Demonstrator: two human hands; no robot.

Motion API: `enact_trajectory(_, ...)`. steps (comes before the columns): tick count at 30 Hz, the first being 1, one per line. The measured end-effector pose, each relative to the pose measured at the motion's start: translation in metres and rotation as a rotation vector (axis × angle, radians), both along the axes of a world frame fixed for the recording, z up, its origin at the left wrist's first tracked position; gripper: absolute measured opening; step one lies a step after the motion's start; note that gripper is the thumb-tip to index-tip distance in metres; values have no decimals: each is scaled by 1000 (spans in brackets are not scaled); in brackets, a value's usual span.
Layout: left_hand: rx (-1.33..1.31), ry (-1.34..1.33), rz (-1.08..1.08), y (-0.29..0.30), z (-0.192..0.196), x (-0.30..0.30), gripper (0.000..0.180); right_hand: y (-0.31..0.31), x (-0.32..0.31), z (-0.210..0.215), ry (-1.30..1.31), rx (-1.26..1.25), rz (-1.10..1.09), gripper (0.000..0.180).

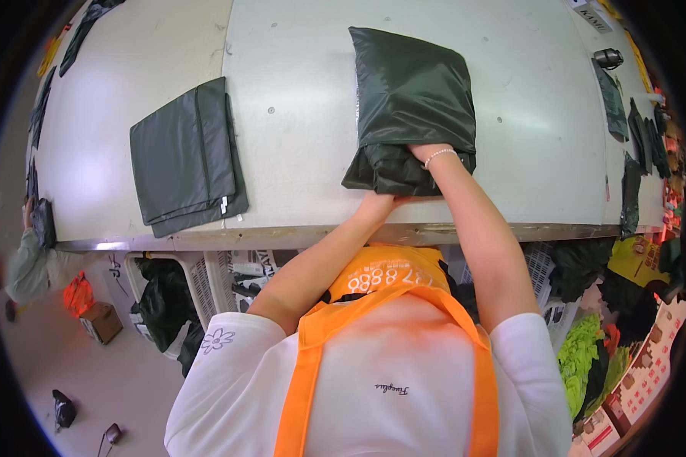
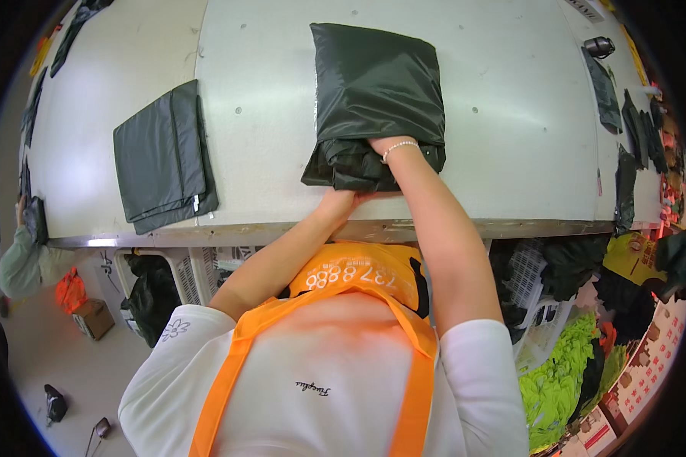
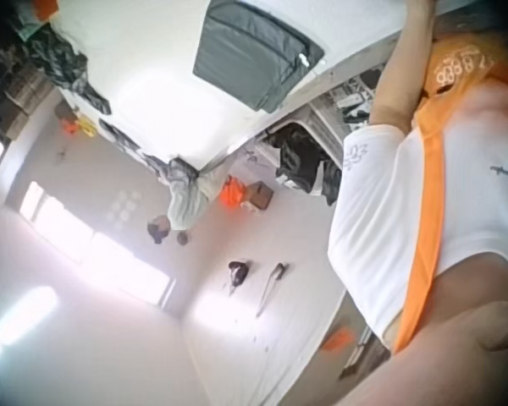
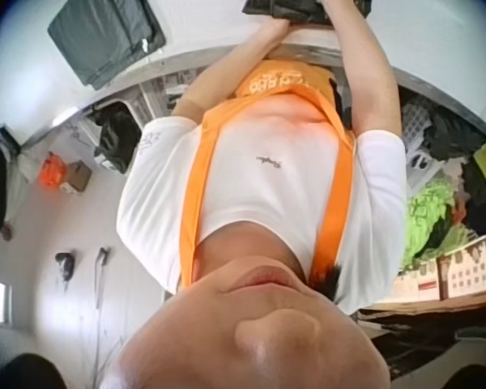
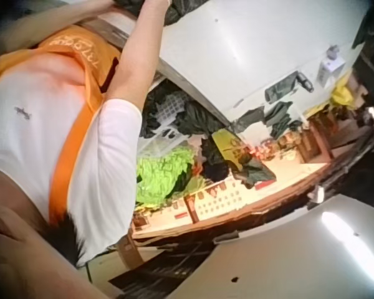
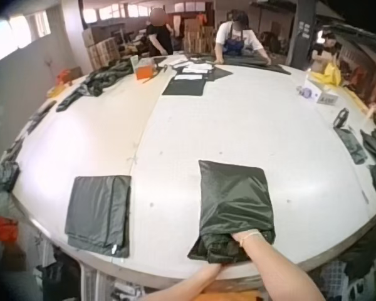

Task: The person folds a dark green jacket on a white table, then picks up a crumpled jacket from a basket, removes a tag, and continues folding the jacket. The person handles the jacket by hand, smoothing and aligning it before folding it into a compact shape.

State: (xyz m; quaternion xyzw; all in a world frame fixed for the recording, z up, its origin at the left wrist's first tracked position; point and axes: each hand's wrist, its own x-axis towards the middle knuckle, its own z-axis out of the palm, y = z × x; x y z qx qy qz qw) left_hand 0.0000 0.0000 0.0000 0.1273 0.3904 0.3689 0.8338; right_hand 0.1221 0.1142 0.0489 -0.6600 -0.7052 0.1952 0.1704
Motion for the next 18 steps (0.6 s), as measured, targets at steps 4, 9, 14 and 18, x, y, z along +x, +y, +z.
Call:
enact_trajectory(4,40,-24,28,50,-8,8,38,34,6,14,99,30,45,60)
enact_trajectory(9,5,-157,67,-1,7,-2,30,-119,2,91,333,351,338,19)
enact_trajectory(14,0,88,21,8,34,3,31,-156,37,11,1187,-315,-537,23)
enact_trajectory(18,65,479,-419,16,38,-23,33,-139,29,-1,1740,-390,-465,30)
